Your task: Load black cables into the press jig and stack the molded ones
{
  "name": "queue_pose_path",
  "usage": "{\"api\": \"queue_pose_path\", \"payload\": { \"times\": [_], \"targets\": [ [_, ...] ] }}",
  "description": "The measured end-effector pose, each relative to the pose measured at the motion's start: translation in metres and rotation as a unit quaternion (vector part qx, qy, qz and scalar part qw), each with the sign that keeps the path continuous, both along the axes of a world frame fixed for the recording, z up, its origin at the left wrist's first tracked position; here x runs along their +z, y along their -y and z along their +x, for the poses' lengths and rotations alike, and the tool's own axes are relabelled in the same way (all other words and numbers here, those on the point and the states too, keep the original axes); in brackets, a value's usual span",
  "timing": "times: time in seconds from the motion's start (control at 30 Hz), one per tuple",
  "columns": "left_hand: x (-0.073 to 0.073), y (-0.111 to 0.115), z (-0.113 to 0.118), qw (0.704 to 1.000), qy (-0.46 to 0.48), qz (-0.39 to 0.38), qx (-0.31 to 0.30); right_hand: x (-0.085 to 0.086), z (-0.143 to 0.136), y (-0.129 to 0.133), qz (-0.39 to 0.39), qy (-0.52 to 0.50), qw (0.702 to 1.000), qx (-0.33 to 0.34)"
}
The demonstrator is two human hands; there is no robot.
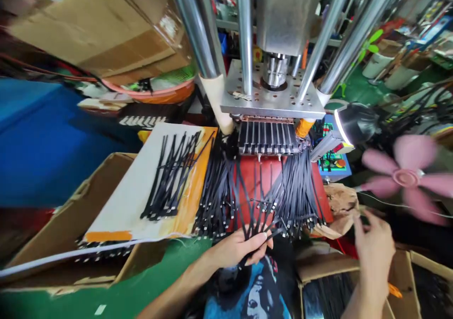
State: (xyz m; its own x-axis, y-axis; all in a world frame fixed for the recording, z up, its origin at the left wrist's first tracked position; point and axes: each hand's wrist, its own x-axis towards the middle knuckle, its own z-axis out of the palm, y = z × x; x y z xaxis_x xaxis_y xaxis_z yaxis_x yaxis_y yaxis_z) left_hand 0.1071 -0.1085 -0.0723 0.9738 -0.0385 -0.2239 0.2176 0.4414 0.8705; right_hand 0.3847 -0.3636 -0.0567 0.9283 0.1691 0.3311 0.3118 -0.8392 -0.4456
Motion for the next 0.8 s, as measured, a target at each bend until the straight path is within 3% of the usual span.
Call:
{"api": "queue_pose_path", "payload": {
  "times": [0.07,0.1,0.13,0.2,0.27,0.3,0.37,0.43,0.5,0.57,0.63,0.7,0.8],
  "targets": [
    [0.006,-0.008,-0.003,0.997,0.021,0.016,-0.070,-0.018,-0.031,0.029,0.009,-0.138,0.990,-0.022],
    [0.011,-0.014,-0.004,0.994,0.032,0.017,-0.106,-0.023,-0.053,0.032,0.054,-0.236,0.970,0.002],
    [0.016,-0.019,-0.006,0.989,0.046,0.017,-0.140,-0.026,-0.077,0.026,0.113,-0.345,0.931,0.048],
    [0.026,-0.031,-0.009,0.976,0.088,0.026,-0.200,-0.028,-0.122,-0.004,0.234,-0.542,0.790,0.165],
    [0.032,-0.044,-0.014,0.957,0.132,0.042,-0.255,-0.030,-0.158,-0.048,0.343,-0.638,0.651,0.228],
    [0.032,-0.050,-0.017,0.948,0.146,0.050,-0.279,-0.031,-0.170,-0.071,0.380,-0.667,0.594,0.240],
    [0.029,-0.063,-0.027,0.939,0.143,0.070,-0.306,-0.032,-0.185,-0.113,0.412,-0.707,0.518,0.250],
    [0.024,-0.077,-0.042,0.941,0.116,0.105,-0.301,-0.031,-0.188,-0.150,0.406,-0.724,0.492,0.263],
    [0.021,-0.090,-0.062,0.950,0.079,0.148,-0.262,-0.025,-0.186,-0.186,0.374,-0.726,0.495,0.296],
    [0.023,-0.102,-0.084,0.961,0.042,0.173,-0.212,-0.015,-0.184,-0.223,0.325,-0.725,0.495,0.352],
    [0.029,-0.111,-0.107,0.972,0.004,0.180,-0.153,-0.004,-0.187,-0.260,0.275,-0.721,0.474,0.423],
    [0.035,-0.118,-0.128,0.977,-0.031,0.194,-0.079,0.005,-0.194,-0.297,0.232,-0.697,0.467,0.492],
    [0.036,-0.128,-0.146,0.972,-0.076,0.197,0.107,0.012,-0.207,-0.353,0.183,-0.619,0.513,0.566]
  ]
}}
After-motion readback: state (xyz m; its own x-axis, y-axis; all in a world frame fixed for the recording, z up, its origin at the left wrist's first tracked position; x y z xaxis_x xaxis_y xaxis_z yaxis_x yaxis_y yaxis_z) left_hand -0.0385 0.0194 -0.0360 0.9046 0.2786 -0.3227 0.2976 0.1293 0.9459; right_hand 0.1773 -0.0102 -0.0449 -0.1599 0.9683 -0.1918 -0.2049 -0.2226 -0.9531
